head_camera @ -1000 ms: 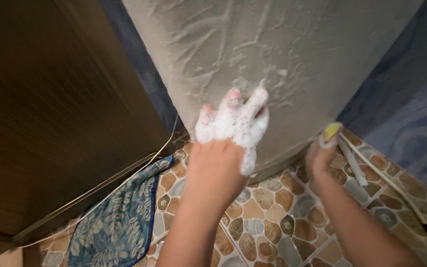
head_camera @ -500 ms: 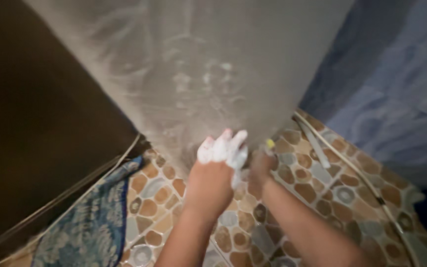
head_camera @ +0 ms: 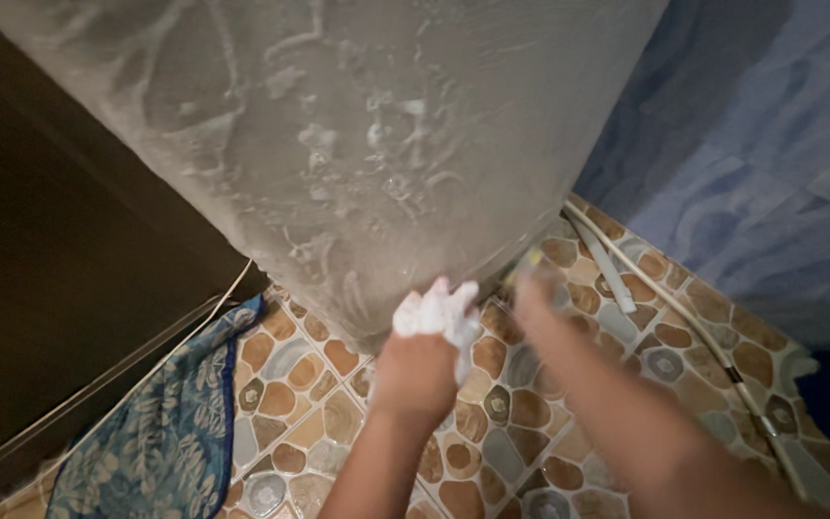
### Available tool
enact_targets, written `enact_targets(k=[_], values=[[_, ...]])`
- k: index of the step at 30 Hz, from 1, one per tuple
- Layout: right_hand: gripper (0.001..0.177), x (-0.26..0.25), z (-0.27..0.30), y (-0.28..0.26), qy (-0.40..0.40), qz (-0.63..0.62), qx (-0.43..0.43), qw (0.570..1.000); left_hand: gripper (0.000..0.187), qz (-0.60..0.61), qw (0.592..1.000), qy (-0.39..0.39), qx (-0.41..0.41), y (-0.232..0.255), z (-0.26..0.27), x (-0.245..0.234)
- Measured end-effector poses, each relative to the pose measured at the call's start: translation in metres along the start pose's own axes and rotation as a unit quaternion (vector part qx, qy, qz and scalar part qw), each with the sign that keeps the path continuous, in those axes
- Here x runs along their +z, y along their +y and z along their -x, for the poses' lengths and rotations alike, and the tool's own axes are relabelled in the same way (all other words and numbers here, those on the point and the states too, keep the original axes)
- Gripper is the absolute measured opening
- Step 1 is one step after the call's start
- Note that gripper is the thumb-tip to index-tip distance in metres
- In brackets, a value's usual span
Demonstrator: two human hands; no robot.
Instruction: The person soaps and scrubs the exterior and inner rim of a small washing machine with a sponge and then wipes down the drain hose.
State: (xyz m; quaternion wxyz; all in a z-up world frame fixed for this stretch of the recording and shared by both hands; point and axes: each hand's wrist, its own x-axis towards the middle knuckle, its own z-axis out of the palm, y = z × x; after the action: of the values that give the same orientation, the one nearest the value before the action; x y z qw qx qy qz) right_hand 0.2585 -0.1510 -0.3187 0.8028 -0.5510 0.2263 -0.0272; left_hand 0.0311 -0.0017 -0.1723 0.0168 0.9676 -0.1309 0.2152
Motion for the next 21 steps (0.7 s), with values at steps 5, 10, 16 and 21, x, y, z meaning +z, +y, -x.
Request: enact_targets(k=[5,10,16,21], values=[[0.046,-0.001,0.063,0.068,-0.044,0.023,0.074,0.996,0.04,0.059,0.994,-0.085,-0.032,-0.002,0.007,0.02],[0.043,0.019,0.037,0.051,-0.038,0.017,0.057,0.998,0.041,0.083,0.994,-0.066,-0.028,-0.002,0.009,0.034],[0.039,0.019,-0.002,0.003,0.0,0.002,0.01,1.0,0.036,0.087,0.993,-0.046,-0.062,0.001,0.018,0.031],[0.036,-0.002,0.042,0.039,0.01,0.022,0.028,0.999,0.045,0.121,0.977,-0.141,-0.108,-0.007,0.02,0.024]])
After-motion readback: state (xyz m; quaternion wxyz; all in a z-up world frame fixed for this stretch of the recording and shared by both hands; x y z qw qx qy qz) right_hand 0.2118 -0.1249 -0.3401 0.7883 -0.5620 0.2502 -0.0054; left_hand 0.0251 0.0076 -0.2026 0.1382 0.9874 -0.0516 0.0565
